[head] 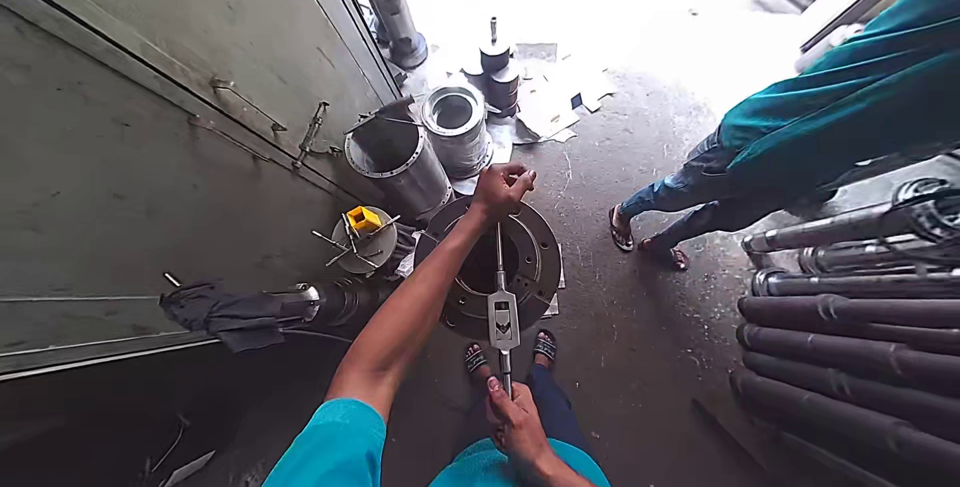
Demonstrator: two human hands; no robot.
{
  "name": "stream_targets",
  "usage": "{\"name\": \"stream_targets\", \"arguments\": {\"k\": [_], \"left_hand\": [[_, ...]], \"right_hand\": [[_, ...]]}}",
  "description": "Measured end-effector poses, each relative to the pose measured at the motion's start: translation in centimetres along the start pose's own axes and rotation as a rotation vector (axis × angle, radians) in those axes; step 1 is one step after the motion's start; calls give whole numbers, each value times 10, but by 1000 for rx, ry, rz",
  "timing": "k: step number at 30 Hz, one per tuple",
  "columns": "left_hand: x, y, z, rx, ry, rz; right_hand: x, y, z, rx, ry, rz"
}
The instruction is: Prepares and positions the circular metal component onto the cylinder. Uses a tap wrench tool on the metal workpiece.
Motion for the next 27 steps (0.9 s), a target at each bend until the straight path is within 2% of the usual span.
{"name": "stream_targets", "arguments": {"k": [4, 8, 13, 15, 17, 18, 20, 22, 23, 24, 25, 27], "left_hand": [[15, -20, -29, -56, 228, 28], [3, -25, -28, -38, 396, -9], [10, -31, -37, -96, 455, -91], [18, -66, -74, -199, 479, -225], [23, -142, -111, -353, 536, -396], [21, -182, -125, -420, 565, -465], [4, -269, -128, -550, 616, -525], [-22, -321, -113, -614, 618, -498], [-35, -330, -103, -614, 611, -494], [-47, -334, -92, -550, 618, -530], [-60, -341, -75, -411, 619, -609], [-74, -351, -34, -179, 608, -667]], "right_hand": [[21, -19, -20, 141, -357, 21], [40, -21, -18, 162, -863, 33], [51, -22, -18, 171, -1071, 73], [75, -17, -36, 267, -1217, 142], [111, -5, -58, 344, -1420, 183], [137, 7, -68, 288, -1518, 138], [183, 28, -83, 37, -1744, -42], [209, 45, -79, -223, -1886, -290], [219, 50, -76, -335, -1883, -439], [223, 48, -73, -422, -1829, -565], [220, 42, -73, -490, -1785, -663], [222, 34, -73, -574, -1780, -758]]}}
Point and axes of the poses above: each hand's wrist, its own y-axis towards the middle knuckle, its own z-axis out of the palm, x = y × z, the point moved 7 cm from there along y, towards the middle knuckle, and after that the axes turned 3 degrees about x, right-handed, at the moved point
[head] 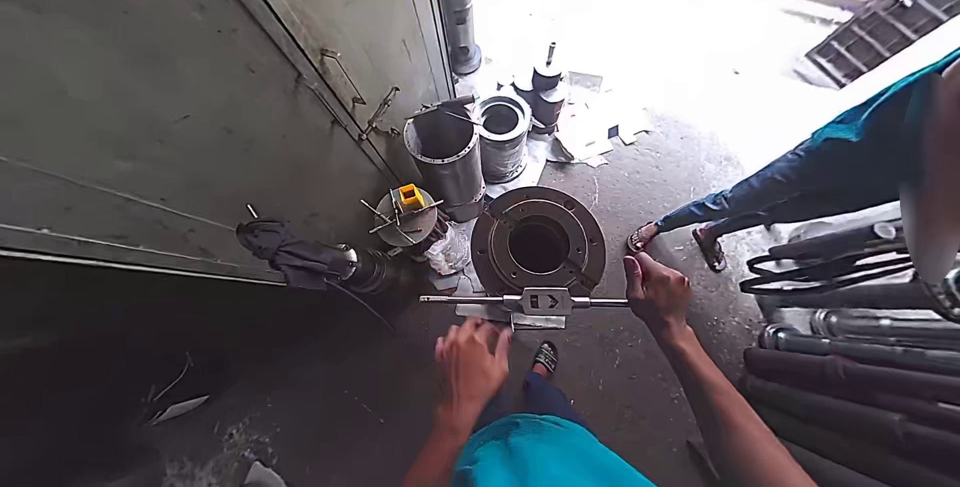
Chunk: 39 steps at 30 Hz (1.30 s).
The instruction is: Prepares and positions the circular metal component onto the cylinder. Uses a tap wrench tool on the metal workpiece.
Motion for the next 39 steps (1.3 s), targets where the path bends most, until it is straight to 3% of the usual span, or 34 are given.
{"name": "stream_targets", "arguments": {"k": [3, 5, 7, 9, 12, 17, 19, 21, 23, 25, 27, 30, 33, 35, 39], "left_hand": [[-2, 6, -19, -210, -23, 191], [8, 38, -37, -303, -1, 282], [29, 73, -24, -148, 81, 281], [38, 74, -7, -67, 158, 276], [38, 47, -3, 131, 196, 115], [16, -30, 16, 476, 76, -85], [-7, -69, 48, 674, -82, 7], [-39, -106, 85, 835, -326, 225], [-54, -107, 89, 908, -499, 411], [-27, -96, 70, 805, -616, 422], [33, -80, 62, 748, -480, 303], [132, -95, 93, 903, -280, 52], [200, -110, 122, 1000, -255, -156], [218, -98, 121, 981, -229, -225], [197, -49, 101, 787, -318, -175]], "right_hand": [[-3, -6, 5, 178, -27, 191], [-5, -17, 6, 278, -61, 304], [-2, -19, 0, 173, -43, 333], [-3, -9, -10, -2, -35, 304], [-5, 25, -3, 36, 0, 360], [-3, 87, 25, -171, 350, 320], [39, 127, 55, -150, 479, 213], [117, 144, 89, 99, 533, 78], [208, 134, 116, 362, 507, -102], [274, 76, 132, 583, 329, -338], [295, 27, 121, 541, 133, -467], [249, -18, 93, 466, 42, -478], [224, -30, 71, 372, 175, -596], [233, -22, 76, 322, 199, -548], [276, 10, 102, 328, 148, -271]]}}
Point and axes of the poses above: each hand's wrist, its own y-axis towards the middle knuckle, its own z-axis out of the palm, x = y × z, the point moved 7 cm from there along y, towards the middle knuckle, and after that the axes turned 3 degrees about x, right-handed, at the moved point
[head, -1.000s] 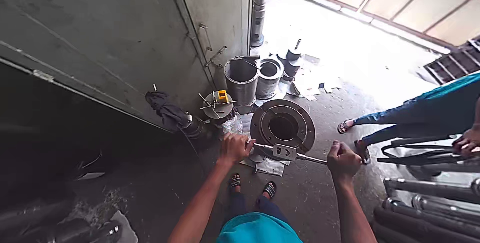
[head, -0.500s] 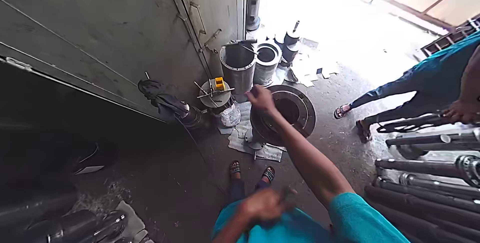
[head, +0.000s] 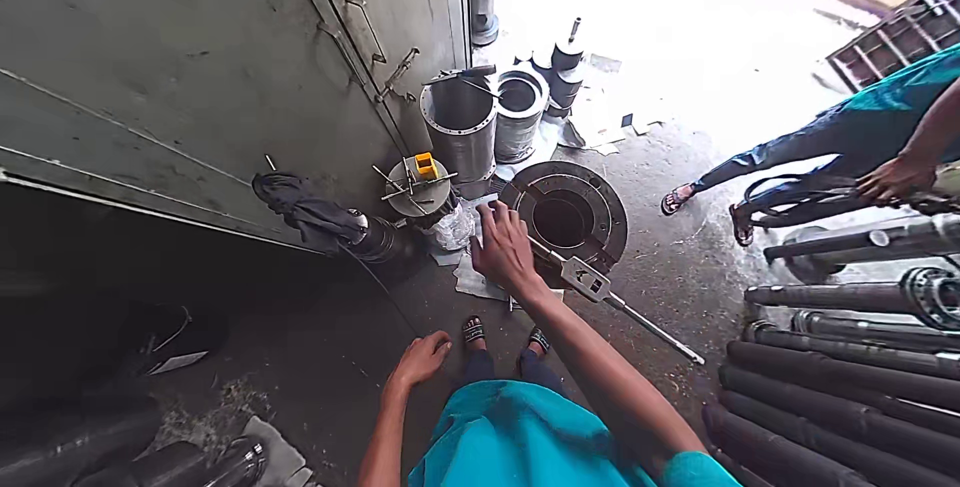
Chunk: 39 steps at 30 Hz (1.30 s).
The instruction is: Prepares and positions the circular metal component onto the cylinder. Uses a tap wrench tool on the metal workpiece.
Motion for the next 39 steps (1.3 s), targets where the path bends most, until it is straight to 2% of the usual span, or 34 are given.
{"name": "stream_targets", "arguments": {"k": [2, 4, 6, 7, 9, 11, 12, 14, 16, 18, 21, 24, 26, 27, 29, 30, 33, 35, 37, 39], "left_hand": [[-16, 7, -11, -85, -67, 81], [-21, 14, -21, -147, -125, 120], [-15, 17, -17, -193, -175, 88], [-6, 22, -15, -194, -185, 52], [24, 41, 2, -122, -204, -34], [56, 55, 18, -69, -267, -89], [72, 60, 27, -57, -326, -108], [105, 60, 44, -87, -489, -152], [138, 58, 64, -188, -688, -217], [177, 45, 89, -291, -859, -334], [223, 19, 129, -331, -940, -517], [246, -3, 153, -366, -978, -586], [253, -12, 160, -397, -1002, -596], [253, -14, 162, -407, -1014, -597], [251, -17, 162, -426, -1031, -591], [248, -18, 163, -426, -1029, -588], [237, -9, 152, -396, -982, -524], [226, -5, 141, -378, -962, -476], [215, 1, 126, -357, -964, -440], [208, 11, 114, -340, -946, -409]], "right_hand": [[15, 3, 11, 14, -33, 48], [28, -19, 22, 43, -17, -49], [40, -78, 33, 93, 7, -197], [39, -112, 34, 22, -1, -303], [13, -179, 26, -116, 13, -526], [-32, -228, 0, -153, 133, -606], [-58, -246, -17, -180, 148, -555], [-111, -268, -50, -285, -13, -246], [-161, -263, -77, -354, -205, 139], [-203, -248, -85, -401, -167, 336], [-252, -187, -90, -448, -9, 486], [-278, -82, -96, -445, 93, 608], [-254, -9, -86, -386, 145, 590], [-225, 22, -76, -304, 103, 536], [-145, 58, -41, -134, -98, 304], [-100, 58, -19, -62, -137, 165], [-6, -6, 38, 104, -161, -165], [15, -78, 43, 137, -123, -285], [-5, -145, 23, 47, -139, -266], [-61, -194, -14, -128, -238, -115]]}}
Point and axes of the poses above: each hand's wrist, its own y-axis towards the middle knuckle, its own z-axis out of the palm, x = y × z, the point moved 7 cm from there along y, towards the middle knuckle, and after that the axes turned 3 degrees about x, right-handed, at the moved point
